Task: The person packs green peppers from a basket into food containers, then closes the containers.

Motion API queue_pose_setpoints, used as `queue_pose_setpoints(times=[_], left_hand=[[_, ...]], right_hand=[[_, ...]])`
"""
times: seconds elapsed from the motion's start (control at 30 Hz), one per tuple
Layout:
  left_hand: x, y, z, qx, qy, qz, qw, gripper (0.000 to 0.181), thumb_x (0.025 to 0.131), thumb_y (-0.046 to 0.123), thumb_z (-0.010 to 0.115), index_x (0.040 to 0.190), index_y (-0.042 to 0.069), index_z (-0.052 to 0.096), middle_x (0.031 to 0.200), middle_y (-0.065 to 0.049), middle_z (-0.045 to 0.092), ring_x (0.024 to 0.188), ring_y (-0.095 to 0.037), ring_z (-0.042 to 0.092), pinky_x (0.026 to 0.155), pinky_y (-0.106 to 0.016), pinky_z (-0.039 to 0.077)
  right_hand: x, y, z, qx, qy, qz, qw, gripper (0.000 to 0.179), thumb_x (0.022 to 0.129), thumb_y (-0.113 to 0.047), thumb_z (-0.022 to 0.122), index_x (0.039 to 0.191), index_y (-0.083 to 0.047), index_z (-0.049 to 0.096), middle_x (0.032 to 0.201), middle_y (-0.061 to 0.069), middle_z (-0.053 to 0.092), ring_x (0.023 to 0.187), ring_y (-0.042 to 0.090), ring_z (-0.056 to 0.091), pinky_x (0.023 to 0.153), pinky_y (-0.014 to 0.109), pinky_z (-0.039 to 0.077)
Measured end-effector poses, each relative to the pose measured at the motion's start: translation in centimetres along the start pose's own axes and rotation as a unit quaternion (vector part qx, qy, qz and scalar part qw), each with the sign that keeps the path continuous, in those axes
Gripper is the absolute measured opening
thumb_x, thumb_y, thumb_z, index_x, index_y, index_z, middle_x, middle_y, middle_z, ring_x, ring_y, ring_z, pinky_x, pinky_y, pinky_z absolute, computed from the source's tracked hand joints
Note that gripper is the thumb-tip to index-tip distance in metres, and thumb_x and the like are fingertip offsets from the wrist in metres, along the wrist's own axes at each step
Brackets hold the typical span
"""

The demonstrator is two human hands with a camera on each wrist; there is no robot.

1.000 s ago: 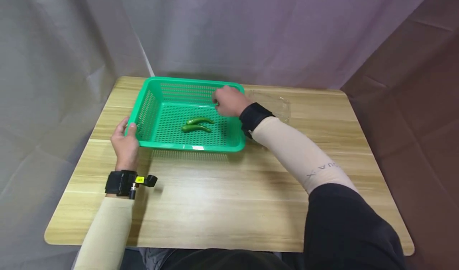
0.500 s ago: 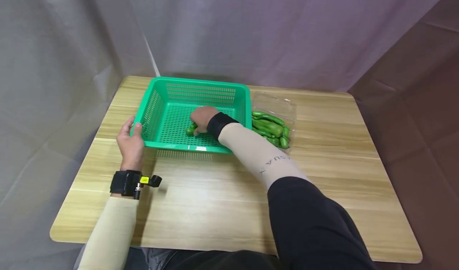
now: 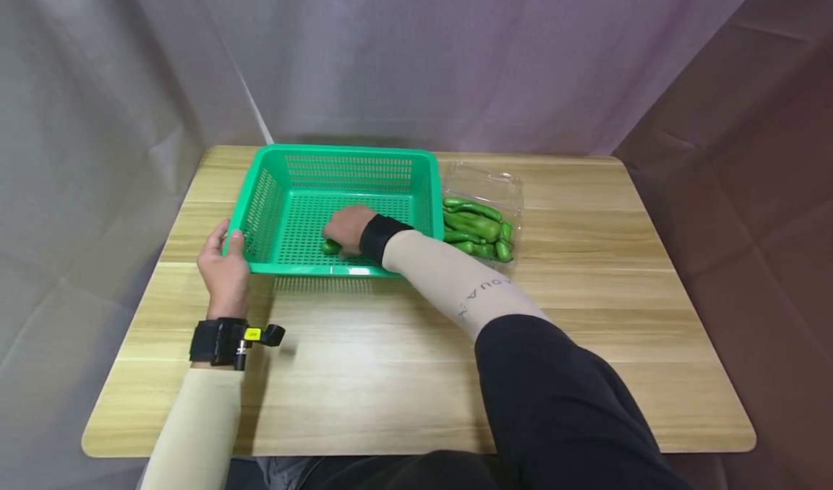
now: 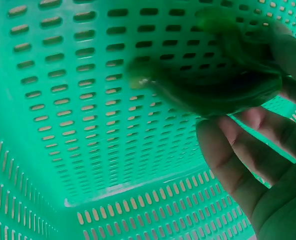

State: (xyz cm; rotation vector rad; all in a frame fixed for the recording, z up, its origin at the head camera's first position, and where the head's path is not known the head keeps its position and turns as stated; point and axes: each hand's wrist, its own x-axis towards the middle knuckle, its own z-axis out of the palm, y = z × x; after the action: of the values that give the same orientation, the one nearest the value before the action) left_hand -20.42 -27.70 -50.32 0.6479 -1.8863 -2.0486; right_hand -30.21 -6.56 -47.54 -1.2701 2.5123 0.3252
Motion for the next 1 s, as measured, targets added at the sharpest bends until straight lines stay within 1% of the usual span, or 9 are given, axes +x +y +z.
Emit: queue_pose_setpoints(times=[0.1, 0.13, 0.23, 0.33, 0.4, 0.53, 0.67, 0.9, 1.0], left_hand=[[0.0, 0.0, 0.0, 0.0, -0.004, -0.004, 1.0, 0.046, 0.11, 0.02, 0.051, 0.155, 0.012, 0.048, 0.153, -0.014, 0.056, 0.139, -0.023, 0.055, 0.119, -0.035, 0.047], [-0.1, 0.0, 0.0, 0.001, -0.005, -0.005, 1.0, 0.046, 0.11, 0.02, 0.051, 0.155, 0.013, 0.048, 0.153, -0.013, 0.056, 0.139, -0.023, 0.055, 0.119, -0.035, 0.047], [-0.1, -0.1, 0.0, 0.0, -0.007, -0.006, 1.0, 0.046, 0.11, 0.02, 0.051, 0.155, 0.013, 0.048, 0.153, -0.013, 0.056, 0.139, -0.023, 0.055, 0.118, -0.037, 0.047], [0.1, 0.0, 0.0, 0.004, -0.01, -0.002, 0.9999, 0.047, 0.11, 0.021, 0.051, 0.156, 0.013, 0.047, 0.154, -0.013, 0.054, 0.14, -0.024, 0.054, 0.119, -0.037, 0.047], [0.4, 0.1, 0.0, 0.008, -0.011, 0.0, 0.9999, 0.047, 0.11, 0.021, 0.05, 0.156, 0.013, 0.046, 0.155, -0.012, 0.053, 0.141, -0.024, 0.053, 0.12, -0.037, 0.046], [0.7, 0.5, -0.2, 0.009, -0.009, -0.001, 0.9999, 0.046, 0.11, 0.022, 0.049, 0.156, 0.014, 0.047, 0.156, -0.012, 0.053, 0.142, -0.023, 0.053, 0.12, -0.036, 0.046], [0.7, 0.5, -0.3, -0.001, -0.007, -0.004, 1.0, 0.045, 0.11, 0.021, 0.05, 0.155, 0.014, 0.048, 0.155, -0.012, 0.054, 0.141, -0.023, 0.053, 0.12, -0.035, 0.046], [0.7, 0.3, -0.3, -0.008, -0.006, -0.001, 0.9999, 0.045, 0.11, 0.02, 0.05, 0.154, 0.013, 0.049, 0.155, -0.013, 0.055, 0.14, -0.024, 0.055, 0.119, -0.036, 0.047], [0.8, 0.1, -0.3, -0.006, -0.006, 0.006, 0.9999, 0.045, 0.11, 0.019, 0.05, 0.154, 0.012, 0.049, 0.154, -0.013, 0.055, 0.14, -0.023, 0.055, 0.118, -0.036, 0.047]], right_hand=[[-0.2, -0.1, -0.2, 0.005, -0.004, 0.004, 1.0, 0.02, 0.098, -0.024, 0.073, 0.114, -0.012, 0.07, 0.102, 0.003, 0.073, 0.087, 0.017, 0.064, 0.083, 0.033, 0.06], [-0.3, 0.0, -0.3, 0.015, -0.006, 0.006, 0.9999, 0.022, 0.098, -0.019, 0.07, 0.119, -0.011, 0.069, 0.099, 0.002, 0.071, 0.084, 0.016, 0.061, 0.081, 0.031, 0.059], [-1.3, 0.5, -1.5, 0.067, 0.0, 0.008, 0.9977, 0.021, 0.098, -0.01, 0.063, 0.119, -0.008, 0.064, 0.091, 0.001, 0.06, 0.078, 0.016, 0.048, 0.072, 0.029, 0.047], [-3.4, 1.5, -3.6, 0.139, 0.044, 0.011, 0.9893, 0.015, 0.099, -0.014, 0.065, 0.113, -0.01, 0.06, 0.088, 0.001, 0.054, 0.078, 0.017, 0.046, 0.07, 0.03, 0.04], [-5.4, 2.5, -5.1, 0.17, 0.086, 0.013, 0.9817, 0.015, 0.099, -0.018, 0.069, 0.108, -0.012, 0.058, 0.093, 0.002, 0.056, 0.082, 0.019, 0.049, 0.072, 0.031, 0.043], [-9.8, 5.0, -7.1, 0.207, 0.163, 0.025, 0.9642, 0.027, 0.099, -0.019, 0.071, 0.125, -0.014, 0.065, 0.117, 0.006, 0.064, 0.1, 0.024, 0.062, 0.085, 0.038, 0.055], [-13.8, 7.5, -7.1, 0.25, 0.219, 0.047, 0.942, 0.036, 0.098, -0.013, 0.072, 0.133, -0.011, 0.065, 0.129, 0.01, 0.062, 0.108, 0.027, 0.065, 0.093, 0.041, 0.061], [-19.0, 10.4, -4.3, 0.302, 0.298, 0.118, 0.8978, 0.033, 0.096, -0.006, 0.073, 0.127, -0.006, 0.064, 0.126, 0.014, 0.063, 0.102, 0.03, 0.064, 0.094, 0.046, 0.061], [-20.5, 11.0, -2.2, 0.305, 0.327, 0.152, 0.8814, 0.033, 0.095, -0.004, 0.074, 0.126, -0.004, 0.063, 0.122, 0.014, 0.063, 0.095, 0.028, 0.063, 0.088, 0.045, 0.058]])
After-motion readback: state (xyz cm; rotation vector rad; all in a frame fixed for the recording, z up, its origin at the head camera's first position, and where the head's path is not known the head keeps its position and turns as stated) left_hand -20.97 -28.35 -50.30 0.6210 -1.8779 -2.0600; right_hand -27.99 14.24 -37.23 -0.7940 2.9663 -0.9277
